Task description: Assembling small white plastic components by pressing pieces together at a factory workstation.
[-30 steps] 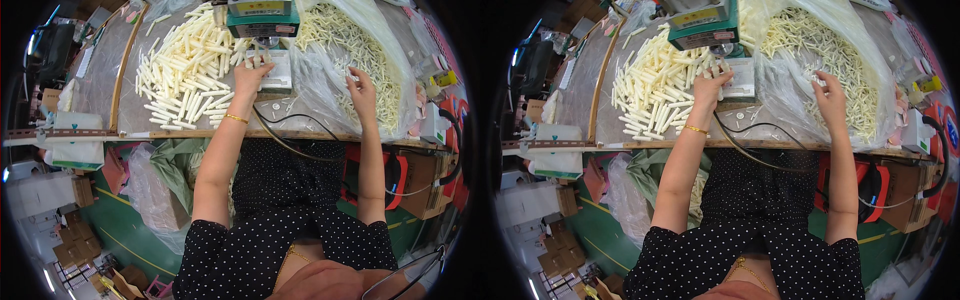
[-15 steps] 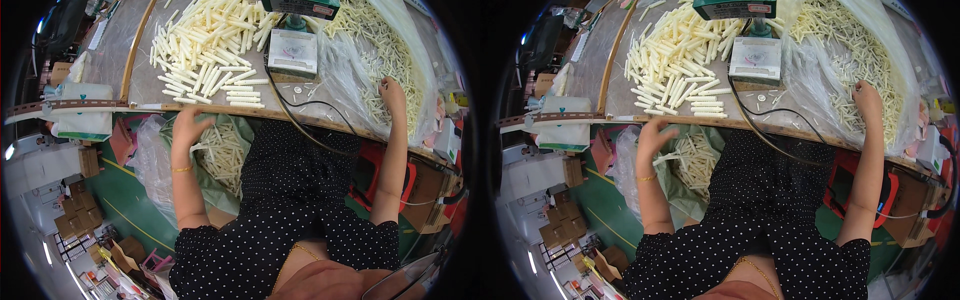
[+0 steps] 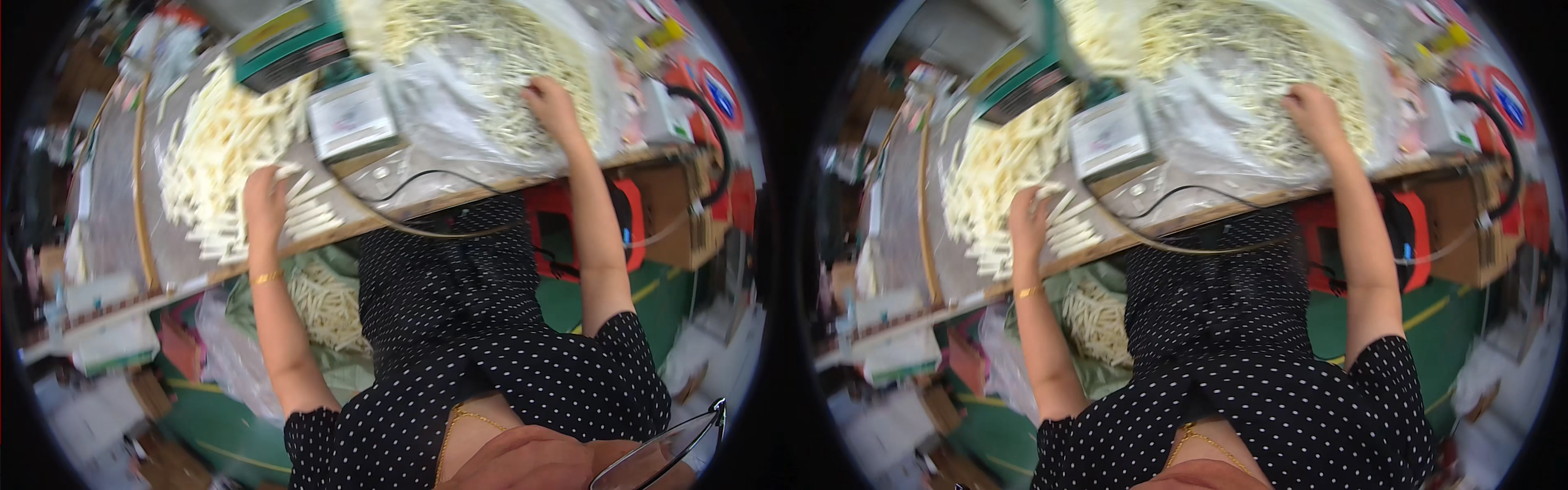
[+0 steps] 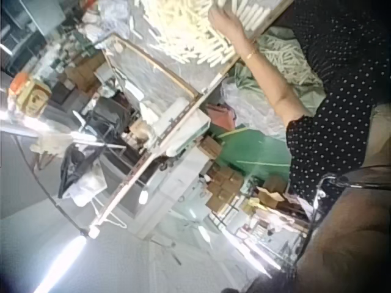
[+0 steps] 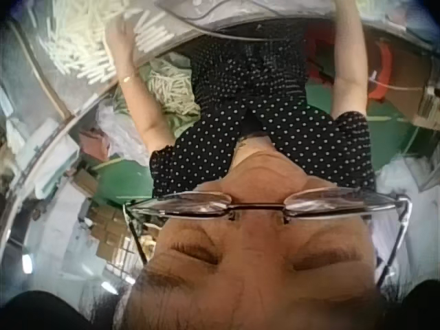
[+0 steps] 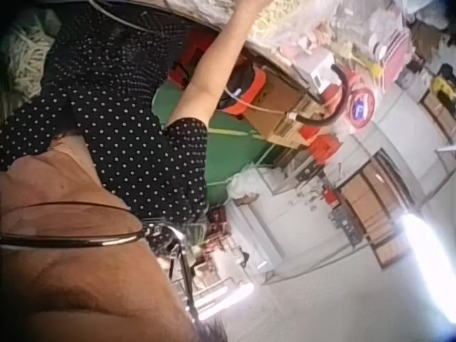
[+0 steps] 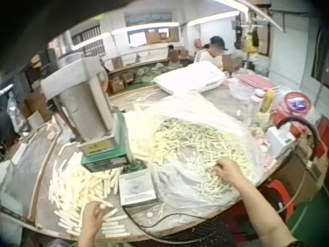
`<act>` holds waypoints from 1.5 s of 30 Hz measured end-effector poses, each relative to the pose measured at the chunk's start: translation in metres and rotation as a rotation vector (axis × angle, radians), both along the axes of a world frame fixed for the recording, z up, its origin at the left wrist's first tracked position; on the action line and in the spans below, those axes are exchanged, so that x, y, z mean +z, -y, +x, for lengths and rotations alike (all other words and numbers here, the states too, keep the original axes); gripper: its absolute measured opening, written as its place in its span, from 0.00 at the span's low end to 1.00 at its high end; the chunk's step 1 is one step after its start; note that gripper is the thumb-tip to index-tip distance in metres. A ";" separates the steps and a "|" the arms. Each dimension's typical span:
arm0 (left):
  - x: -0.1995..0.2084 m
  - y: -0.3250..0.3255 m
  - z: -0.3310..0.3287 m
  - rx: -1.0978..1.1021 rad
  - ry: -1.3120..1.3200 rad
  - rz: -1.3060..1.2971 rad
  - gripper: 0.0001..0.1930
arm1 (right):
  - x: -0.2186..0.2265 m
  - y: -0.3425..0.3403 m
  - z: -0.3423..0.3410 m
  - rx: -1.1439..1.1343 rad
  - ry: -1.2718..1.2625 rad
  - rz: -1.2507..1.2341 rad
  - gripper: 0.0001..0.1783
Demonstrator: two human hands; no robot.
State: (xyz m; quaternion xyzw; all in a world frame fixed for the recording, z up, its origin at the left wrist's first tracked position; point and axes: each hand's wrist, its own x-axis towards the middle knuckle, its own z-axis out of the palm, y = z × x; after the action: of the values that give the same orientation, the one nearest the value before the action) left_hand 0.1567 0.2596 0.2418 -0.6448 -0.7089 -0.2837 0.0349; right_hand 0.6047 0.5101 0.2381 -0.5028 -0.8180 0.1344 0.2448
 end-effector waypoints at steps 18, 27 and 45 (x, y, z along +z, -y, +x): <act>0.022 -0.057 0.164 -0.394 1.170 -0.369 0.15 | 0.077 0.088 -0.094 0.577 -0.410 -0.118 0.06; 0.024 -0.050 0.162 -0.385 1.041 -0.369 0.15 | 0.063 0.089 -0.095 0.642 -0.326 -0.060 0.06; 0.008 -0.099 0.147 -0.234 1.102 0.255 0.05 | 0.070 0.064 -0.092 0.307 -0.521 0.038 0.13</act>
State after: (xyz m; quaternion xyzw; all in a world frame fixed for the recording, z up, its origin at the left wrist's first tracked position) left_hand 0.3037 0.3590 0.2501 -0.4665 -0.5067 -0.6629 -0.2935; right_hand 0.5123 0.4456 0.3082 -0.3171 -0.7965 0.2792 0.4325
